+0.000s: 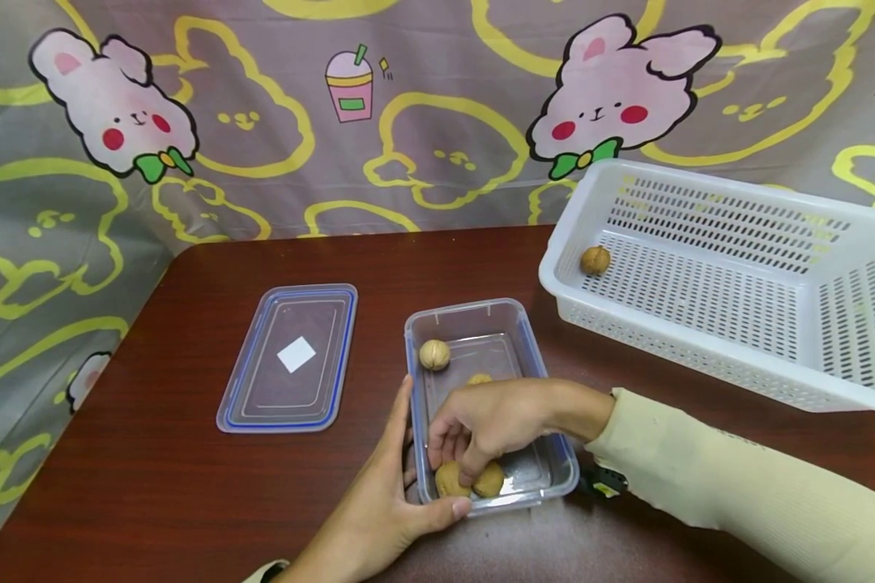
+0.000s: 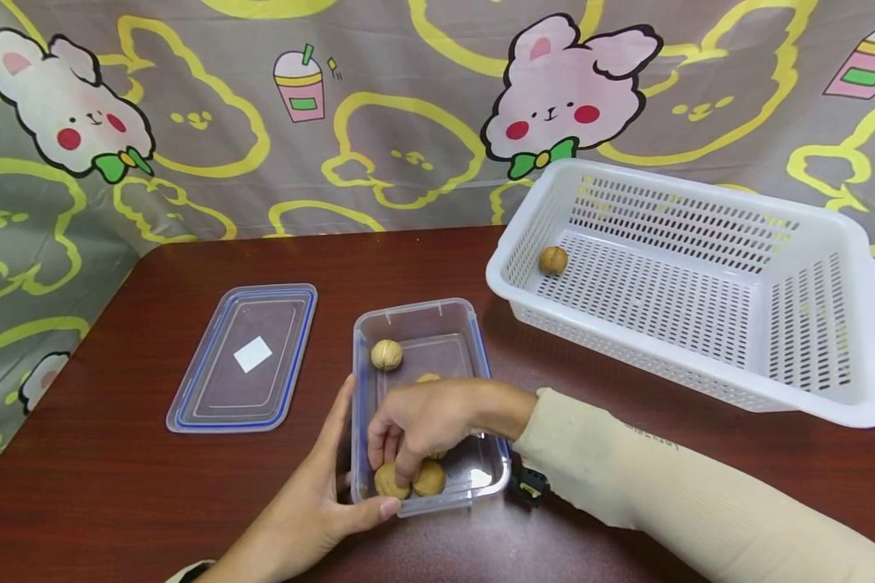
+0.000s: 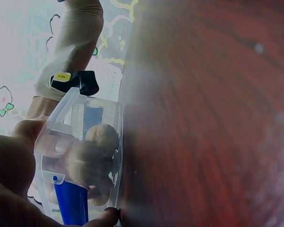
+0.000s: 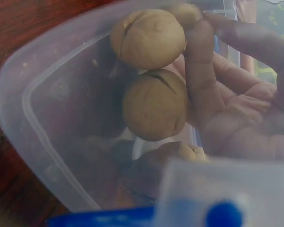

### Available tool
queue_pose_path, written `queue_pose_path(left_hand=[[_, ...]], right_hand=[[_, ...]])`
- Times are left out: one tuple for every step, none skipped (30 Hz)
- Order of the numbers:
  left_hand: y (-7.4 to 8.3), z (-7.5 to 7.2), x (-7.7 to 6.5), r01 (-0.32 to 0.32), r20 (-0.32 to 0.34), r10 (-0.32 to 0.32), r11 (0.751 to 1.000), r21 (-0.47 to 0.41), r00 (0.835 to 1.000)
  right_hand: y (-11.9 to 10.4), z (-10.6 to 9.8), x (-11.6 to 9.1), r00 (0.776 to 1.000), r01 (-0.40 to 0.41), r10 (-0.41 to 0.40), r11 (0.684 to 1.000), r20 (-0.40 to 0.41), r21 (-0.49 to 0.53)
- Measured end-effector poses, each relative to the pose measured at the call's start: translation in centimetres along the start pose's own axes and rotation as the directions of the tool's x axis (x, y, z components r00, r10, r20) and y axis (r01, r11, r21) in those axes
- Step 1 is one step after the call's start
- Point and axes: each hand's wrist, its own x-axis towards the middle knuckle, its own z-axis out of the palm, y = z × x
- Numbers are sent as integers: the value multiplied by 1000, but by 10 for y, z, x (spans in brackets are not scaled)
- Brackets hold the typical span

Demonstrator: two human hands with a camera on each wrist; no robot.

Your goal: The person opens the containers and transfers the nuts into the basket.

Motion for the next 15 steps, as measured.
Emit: queue_pose_path(left_hand=[[0, 0, 0, -2, -1, 2, 1000, 2, 1000], [0, 0, 0, -3, -1, 3, 1000, 3, 1000], [0, 0, 0, -3, -2, 3, 1000, 5, 1000], [0, 0, 0, -3, -4, 3, 1000, 7, 1000], [-1, 0, 0, 3, -4, -3, 1000, 6, 1000], [-1, 1, 0, 9, -5, -9, 1000, 6, 1000], [-1, 1, 0, 18, -7, -18, 1000, 4, 1000], [-1, 1, 0, 28, -7, -28, 1000, -1, 1000], [-1, 1, 0, 35, -8, -35, 999, -2, 999], [-1, 1, -1, 43, -8, -43, 999, -6, 999], [-1, 0, -1, 49, -6, -49, 999, -11, 999], [-1, 0, -1, 50, -4, -50, 999, -17, 999], [-1, 0, 0, 43, 2, -43, 999, -28, 999], [-1, 0, 0, 37, 9, -36, 999, -37, 999], [-2, 0, 0, 30, 15, -29, 998, -47, 999]], right_hand=[[1, 0, 0, 1000, 1, -1, 1000, 6, 6], [1, 0, 0, 1000, 3, -3, 1000, 11, 10], [1, 0, 0, 1000, 3, -3, 1000, 14, 12], [2, 0, 0, 1000, 4, -5, 1000, 19, 16], [2, 0, 0, 1000, 7, -7, 1000, 23, 20], [2, 0, 0, 1000, 10, -10, 1000, 24, 22], [2, 0, -1, 1000, 14, -15, 1000, 25, 26], [3, 0, -1, 1000, 19, -19, 999, 25, 30], [2, 0, -1, 999, 22, -23, 999, 24, 38], [2, 0, -2, 1000, 26, -26, 999, 15, 38], [1, -1, -2, 1000, 29, -29, 999, 7, 35], [1, -1, -3, 999, 34, -34, 999, 0, 36], [0, -3, -5, 999, 37, -37, 999, -10, 32], [-1, -4, -6, 999, 39, -38, 999, -20, 23], [-3, -7, -8, 999, 41, -40, 999, -32, 15]])
